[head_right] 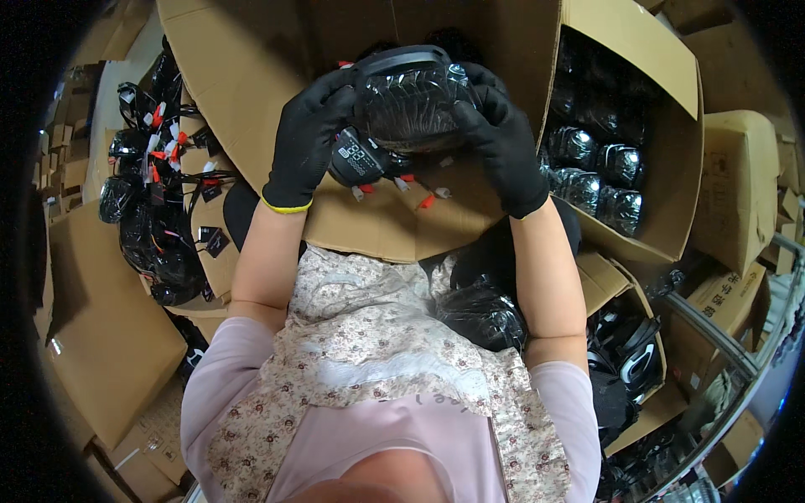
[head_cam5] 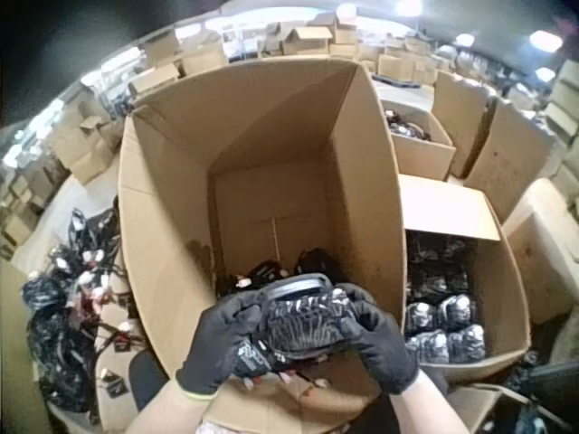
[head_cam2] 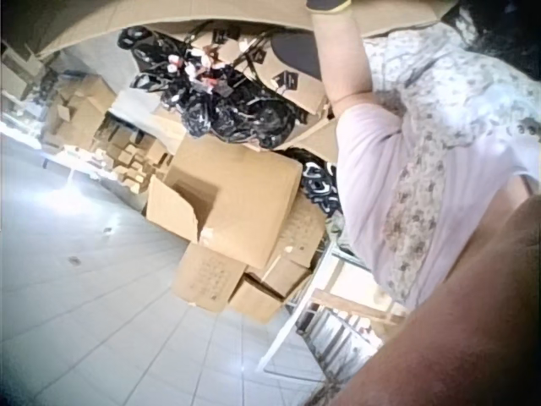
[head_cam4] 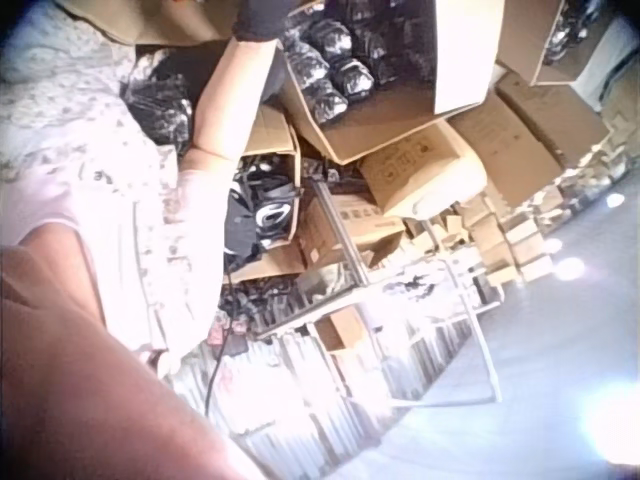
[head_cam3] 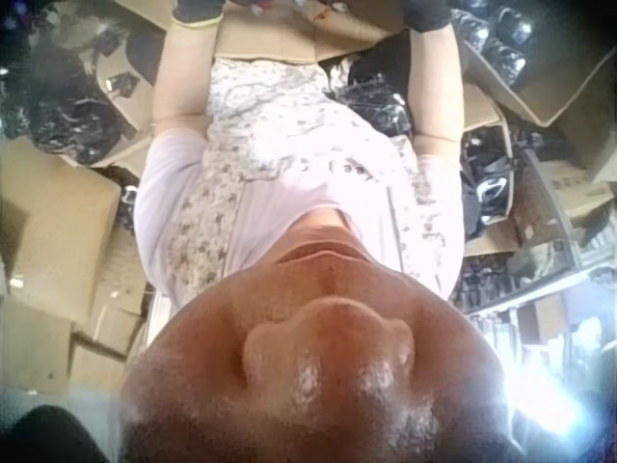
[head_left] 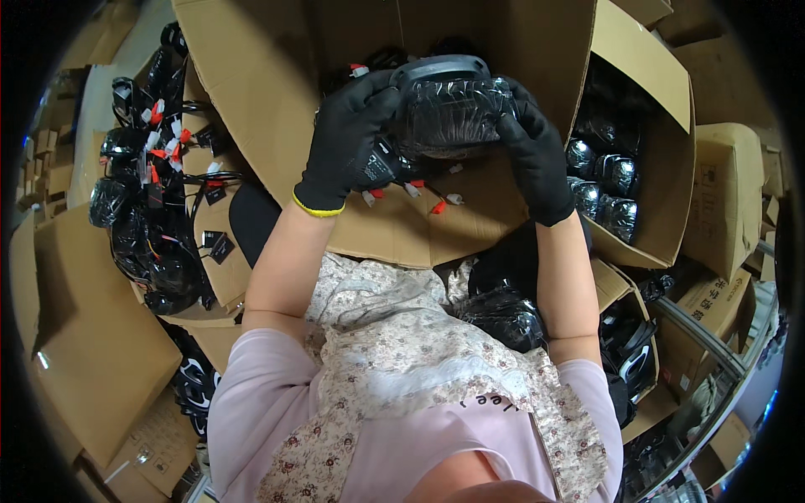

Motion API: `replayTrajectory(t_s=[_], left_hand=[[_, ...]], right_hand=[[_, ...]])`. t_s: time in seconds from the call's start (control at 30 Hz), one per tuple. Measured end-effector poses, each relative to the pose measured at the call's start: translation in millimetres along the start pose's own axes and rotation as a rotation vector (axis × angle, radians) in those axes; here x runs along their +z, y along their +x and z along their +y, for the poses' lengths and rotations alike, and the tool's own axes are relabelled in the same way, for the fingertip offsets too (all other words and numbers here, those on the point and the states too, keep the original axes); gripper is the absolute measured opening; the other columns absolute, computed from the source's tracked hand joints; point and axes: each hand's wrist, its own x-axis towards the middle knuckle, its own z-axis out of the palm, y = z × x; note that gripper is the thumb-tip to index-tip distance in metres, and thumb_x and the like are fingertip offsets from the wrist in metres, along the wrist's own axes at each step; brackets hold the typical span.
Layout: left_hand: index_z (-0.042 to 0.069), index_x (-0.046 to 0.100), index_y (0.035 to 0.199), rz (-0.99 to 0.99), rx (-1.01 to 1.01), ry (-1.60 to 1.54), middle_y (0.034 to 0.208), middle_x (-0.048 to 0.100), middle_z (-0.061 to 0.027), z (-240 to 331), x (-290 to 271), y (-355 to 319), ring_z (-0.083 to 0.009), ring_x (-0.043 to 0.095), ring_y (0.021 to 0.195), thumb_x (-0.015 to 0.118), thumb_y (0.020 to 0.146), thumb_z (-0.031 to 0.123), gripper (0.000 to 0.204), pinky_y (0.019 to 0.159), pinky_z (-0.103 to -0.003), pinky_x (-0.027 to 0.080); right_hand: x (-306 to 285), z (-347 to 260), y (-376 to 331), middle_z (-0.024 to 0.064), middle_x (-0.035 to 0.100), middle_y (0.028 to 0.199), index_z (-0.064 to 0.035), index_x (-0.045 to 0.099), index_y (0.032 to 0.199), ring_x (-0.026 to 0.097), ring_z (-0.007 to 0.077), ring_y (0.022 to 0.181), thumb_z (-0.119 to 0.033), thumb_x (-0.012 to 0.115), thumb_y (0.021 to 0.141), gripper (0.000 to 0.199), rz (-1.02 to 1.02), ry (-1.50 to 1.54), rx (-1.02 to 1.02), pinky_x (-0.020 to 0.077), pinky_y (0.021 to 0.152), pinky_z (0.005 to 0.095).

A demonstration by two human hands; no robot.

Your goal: The person packs electronic components with attached wires into individual cardboard boxes by hand, wearing gloves.

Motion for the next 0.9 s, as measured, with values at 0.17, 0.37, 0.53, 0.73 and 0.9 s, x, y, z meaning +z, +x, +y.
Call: replayTrajectory(t_s=[0.17, 0.37, 0.53, 0.73, 0.9], left_hand=[[-0.005, 0.058, 0.124, 0.003, -0.006, -0.008, 0.114, 0.065, -0.0089, -4, 1, -6, -0.0140, 0.060, 0.102, 0.060, 0.096, 0.023, 0.040, 0.092, -0.028, 0.046], [-0.005, 0.058, 0.125, -0.066, -0.008, -0.074, 0.115, 0.065, -0.0097, -7, -2, -7, -0.0146, 0.059, 0.104, 0.058, 0.096, 0.021, 0.039, 0.094, -0.028, 0.045], [-0.004, 0.059, 0.124, -0.040, 0.028, 0.050, 0.111, 0.067, -0.0102, -2, -2, -9, -0.0141, 0.061, 0.101, 0.061, 0.094, 0.019, 0.038, 0.091, -0.028, 0.047], [-0.003, 0.060, 0.122, 0.057, 0.067, 0.181, 0.107, 0.068, -0.0095, 3, 18, -14, -0.0133, 0.063, 0.097, 0.073, 0.085, 0.020, 0.045, 0.086, -0.027, 0.050], [-0.003, 0.060, 0.121, 0.125, 0.032, 0.212, 0.108, 0.067, -0.0100, -19, 16, -15, -0.0142, 0.063, 0.098, 0.075, 0.084, 0.022, 0.048, 0.086, -0.028, 0.051]], right_hand=[[5, 0, 1, 0.0066, 0.064, 0.116, 0.0009, 0.054, 0.128, 0.062, 0.0137, 0.100, -0.020, 0.060, 0.096, 0.038, -0.036, 0.177, 0.168, 0.0540, 0.079, 0.0289], [7, 1, 3, 0.0061, 0.063, 0.116, 0.0038, 0.055, 0.124, 0.058, 0.0121, 0.104, -0.019, 0.052, 0.100, 0.033, -0.105, 0.309, 0.229, 0.0442, 0.096, 0.0285], [12, 4, 2, 0.0068, 0.064, 0.114, 0.0039, 0.056, 0.121, 0.059, 0.0127, 0.103, -0.018, 0.052, 0.100, 0.031, -0.004, 0.293, 0.145, 0.0450, 0.095, 0.0285], [10, 8, -1, 0.0090, 0.063, 0.117, 0.0027, 0.055, 0.126, 0.059, 0.0145, 0.104, -0.016, 0.065, 0.092, 0.040, 0.079, 0.212, 0.145, 0.0477, 0.091, 0.0297], [21, -4, 4, 0.0093, 0.055, 0.123, -0.0018, 0.059, 0.119, 0.055, 0.0181, 0.110, -0.016, 0.073, 0.084, 0.041, 0.315, -0.132, -0.051, 0.0476, 0.091, 0.0308]])
